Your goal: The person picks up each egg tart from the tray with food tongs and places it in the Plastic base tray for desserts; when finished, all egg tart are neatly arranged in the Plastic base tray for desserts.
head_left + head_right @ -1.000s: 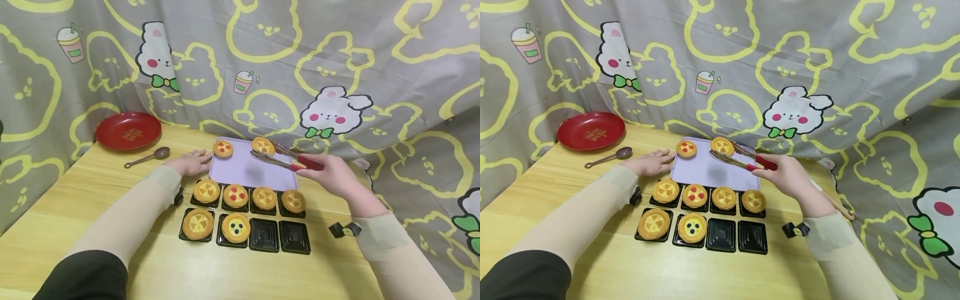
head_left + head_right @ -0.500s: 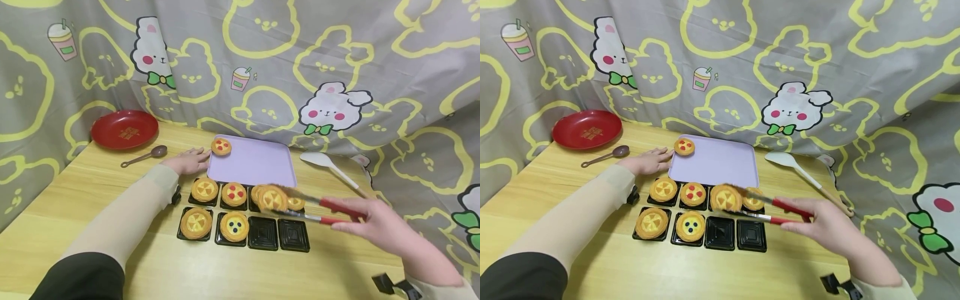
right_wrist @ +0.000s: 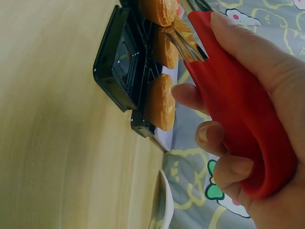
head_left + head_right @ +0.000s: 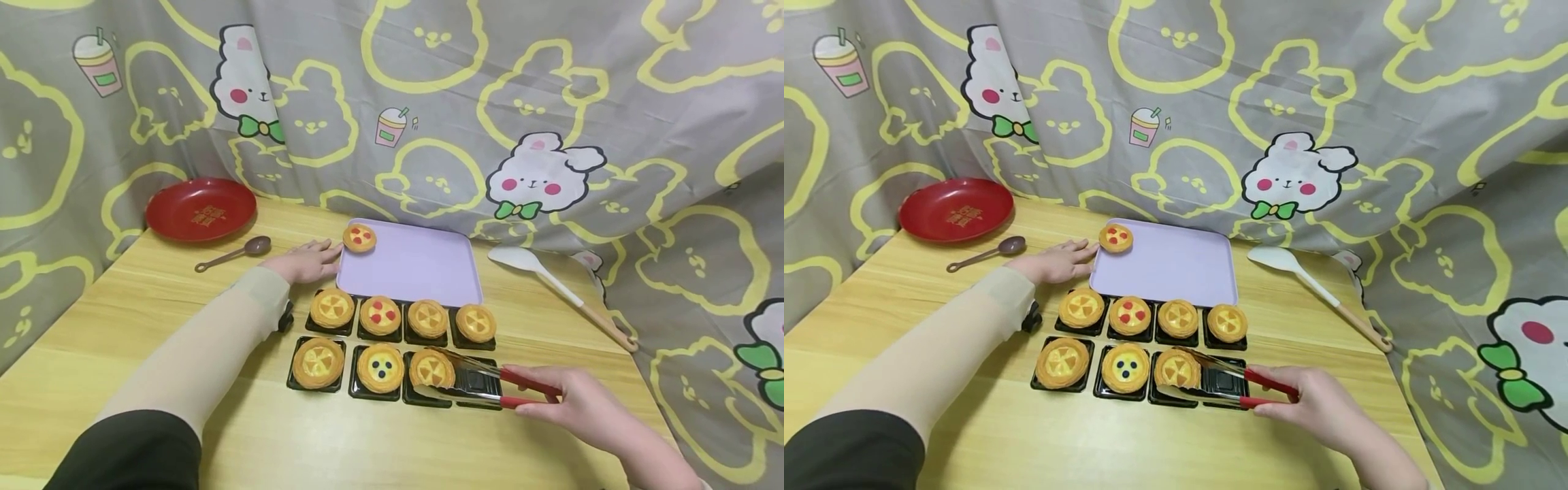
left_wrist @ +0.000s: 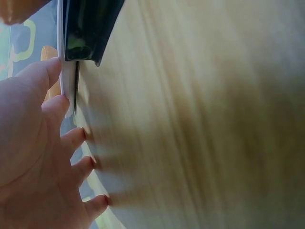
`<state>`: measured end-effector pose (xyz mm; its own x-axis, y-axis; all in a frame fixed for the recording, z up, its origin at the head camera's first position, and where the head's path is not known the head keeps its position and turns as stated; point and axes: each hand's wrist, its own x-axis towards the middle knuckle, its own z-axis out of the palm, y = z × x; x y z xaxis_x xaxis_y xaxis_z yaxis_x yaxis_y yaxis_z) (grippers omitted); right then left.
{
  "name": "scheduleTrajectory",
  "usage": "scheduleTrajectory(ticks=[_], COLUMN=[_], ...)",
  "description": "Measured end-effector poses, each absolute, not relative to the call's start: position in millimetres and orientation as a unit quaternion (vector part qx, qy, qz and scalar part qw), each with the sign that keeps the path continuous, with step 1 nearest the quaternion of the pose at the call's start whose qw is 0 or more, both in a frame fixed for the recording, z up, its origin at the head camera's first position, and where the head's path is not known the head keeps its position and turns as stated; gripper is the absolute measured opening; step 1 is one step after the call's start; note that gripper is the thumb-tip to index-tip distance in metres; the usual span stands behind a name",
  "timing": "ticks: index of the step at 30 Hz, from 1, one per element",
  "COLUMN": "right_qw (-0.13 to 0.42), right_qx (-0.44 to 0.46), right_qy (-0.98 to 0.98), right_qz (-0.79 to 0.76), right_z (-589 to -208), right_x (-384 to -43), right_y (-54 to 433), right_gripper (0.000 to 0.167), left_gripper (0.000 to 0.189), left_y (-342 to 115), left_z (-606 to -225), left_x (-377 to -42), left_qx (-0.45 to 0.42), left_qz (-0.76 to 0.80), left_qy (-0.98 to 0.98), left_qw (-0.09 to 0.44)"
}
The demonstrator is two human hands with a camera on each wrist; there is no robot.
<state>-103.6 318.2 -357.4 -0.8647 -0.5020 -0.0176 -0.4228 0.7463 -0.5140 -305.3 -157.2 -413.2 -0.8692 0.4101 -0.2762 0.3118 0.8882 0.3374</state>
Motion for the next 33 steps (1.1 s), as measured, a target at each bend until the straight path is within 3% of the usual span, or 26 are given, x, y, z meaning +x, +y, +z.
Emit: scheduleTrajectory(ticks=[15, 20, 27, 33], right_qw=[0.126, 0.105, 0.043, 0.028], right_qx=[-0.246, -0.246, -0.245, -0.246], right_qy=[0.92, 0.923, 0.932, 0.938], right_qz=[-0.277, -0.279, -0.264, -0.241], right_z=[-349, -329, -298, -299], right_x=[-112, -122, -172, -231], right_y=[315, 314, 291, 260], right_gripper=[0.056, 0.058, 0.062, 0.069], left_gripper=[0.066, 0.067, 0.067, 0.066], left_y=[-159, -158, -161, -161], left_z=[-414, -415, -413, -413], left_x=[-303, -305, -304, -302], left_qx=[0.188, 0.19, 0.187, 0.188], left_qz=[0.146, 0.14, 0.145, 0.144], left_qy=[0.955, 0.957, 0.957, 0.956], left_qw=[0.175, 0.166, 0.169, 0.174])
